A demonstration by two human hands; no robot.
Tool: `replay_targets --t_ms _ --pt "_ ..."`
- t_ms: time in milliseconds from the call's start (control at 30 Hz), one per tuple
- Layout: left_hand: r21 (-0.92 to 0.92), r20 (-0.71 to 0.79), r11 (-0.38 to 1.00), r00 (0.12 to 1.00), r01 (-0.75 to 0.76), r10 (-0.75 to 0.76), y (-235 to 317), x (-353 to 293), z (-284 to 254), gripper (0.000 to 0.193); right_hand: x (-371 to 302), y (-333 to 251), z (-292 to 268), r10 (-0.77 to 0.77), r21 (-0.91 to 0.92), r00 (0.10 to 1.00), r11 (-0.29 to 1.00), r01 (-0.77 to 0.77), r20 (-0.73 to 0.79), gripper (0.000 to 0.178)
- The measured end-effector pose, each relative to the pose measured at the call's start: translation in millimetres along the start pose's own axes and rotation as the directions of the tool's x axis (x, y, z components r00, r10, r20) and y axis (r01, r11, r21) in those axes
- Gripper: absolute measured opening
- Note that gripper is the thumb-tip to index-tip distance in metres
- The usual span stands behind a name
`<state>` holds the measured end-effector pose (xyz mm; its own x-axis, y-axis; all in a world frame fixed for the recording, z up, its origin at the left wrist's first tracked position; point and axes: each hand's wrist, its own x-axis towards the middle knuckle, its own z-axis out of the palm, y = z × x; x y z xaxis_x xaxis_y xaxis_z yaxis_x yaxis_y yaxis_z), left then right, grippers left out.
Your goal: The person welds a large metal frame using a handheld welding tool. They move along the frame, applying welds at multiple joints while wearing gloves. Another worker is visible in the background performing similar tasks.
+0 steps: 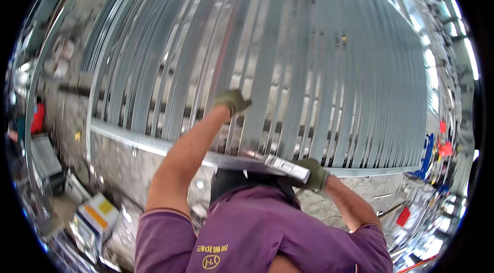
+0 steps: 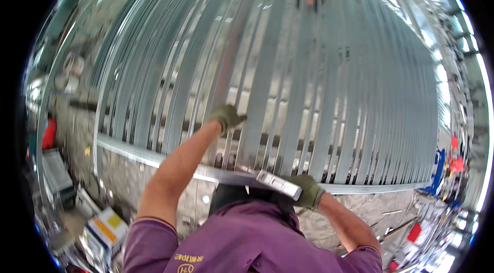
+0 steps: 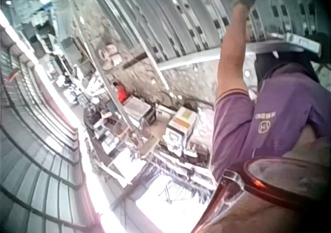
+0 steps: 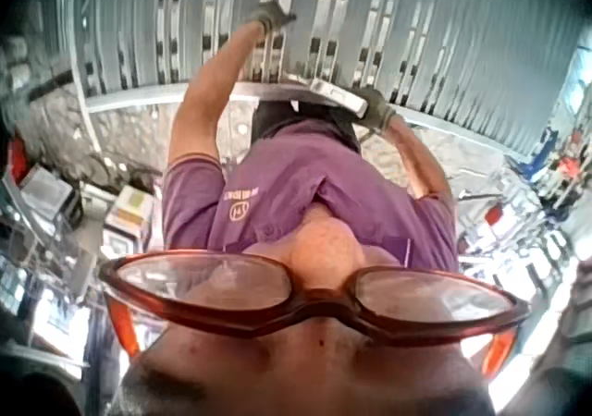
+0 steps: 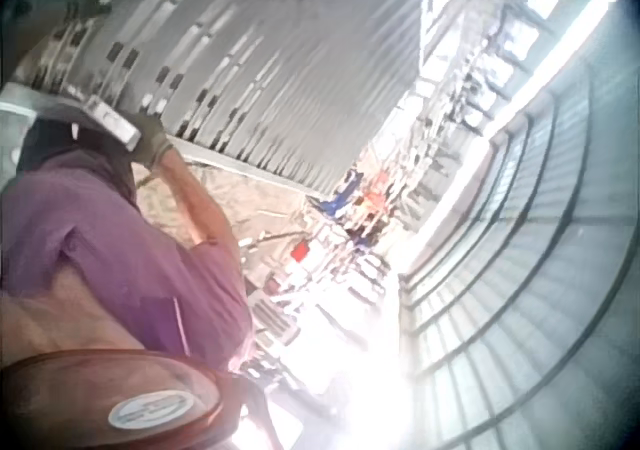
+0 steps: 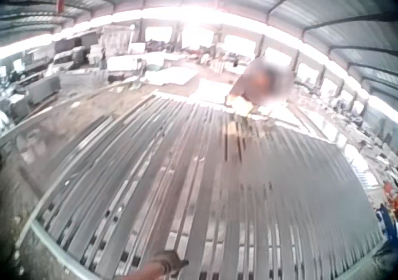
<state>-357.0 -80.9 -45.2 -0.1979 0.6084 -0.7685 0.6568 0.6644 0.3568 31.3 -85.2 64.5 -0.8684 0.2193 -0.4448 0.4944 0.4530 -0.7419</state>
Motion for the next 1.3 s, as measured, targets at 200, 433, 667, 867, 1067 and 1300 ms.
replay_targets --t_ms 200,433,667,867,1067,1300 --pt "0.066 -0.184 0.998 0.983 -0.004 0.017 -57.7 -37.1 -0.8 0.051 35.6 -28.0 -33.6 -0.046 -0.005 0.990 0.999 0.047 0.137 0.038" --pt "0.205 -0.056 0.973 0.991 -0.108 0.122 -46.7 -32.1 26.1 0.037 67.4 -37.1 -82.5 -0.062 -0.005 0.971 0.998 0.065 0.233 0.036" --pt "0.226 -0.066 0.971 0.994 -0.073 0.090 -44.6 -18.6 27.9 0.040 113.2 -29.4 -108.6 0.289 0.145 0.843 0.910 -0.389 0.453 0.051" --pt "0.194 0.004 0.980 0.999 -0.035 0.035 -39.1 -14.8 23.4 0.033 134.4 -1.1 -93.8 0.082 0.286 0.854 0.922 -0.261 0.514 0.057" --pt "0.207 0.026 0.978 1.000 -0.007 0.001 -33.9 -18.3 20.0 0.030 152.7 22.1 -76.4 0.082 0.246 0.774 0.922 -0.297 0.628 0.061" --pt "0.172 0.061 0.985 0.998 0.013 -0.024 -32.8 -6.1 24.6 0.035 153.2 46.6 -58.3 -0.065 0.377 0.830 0.908 -0.181 0.554 0.062"
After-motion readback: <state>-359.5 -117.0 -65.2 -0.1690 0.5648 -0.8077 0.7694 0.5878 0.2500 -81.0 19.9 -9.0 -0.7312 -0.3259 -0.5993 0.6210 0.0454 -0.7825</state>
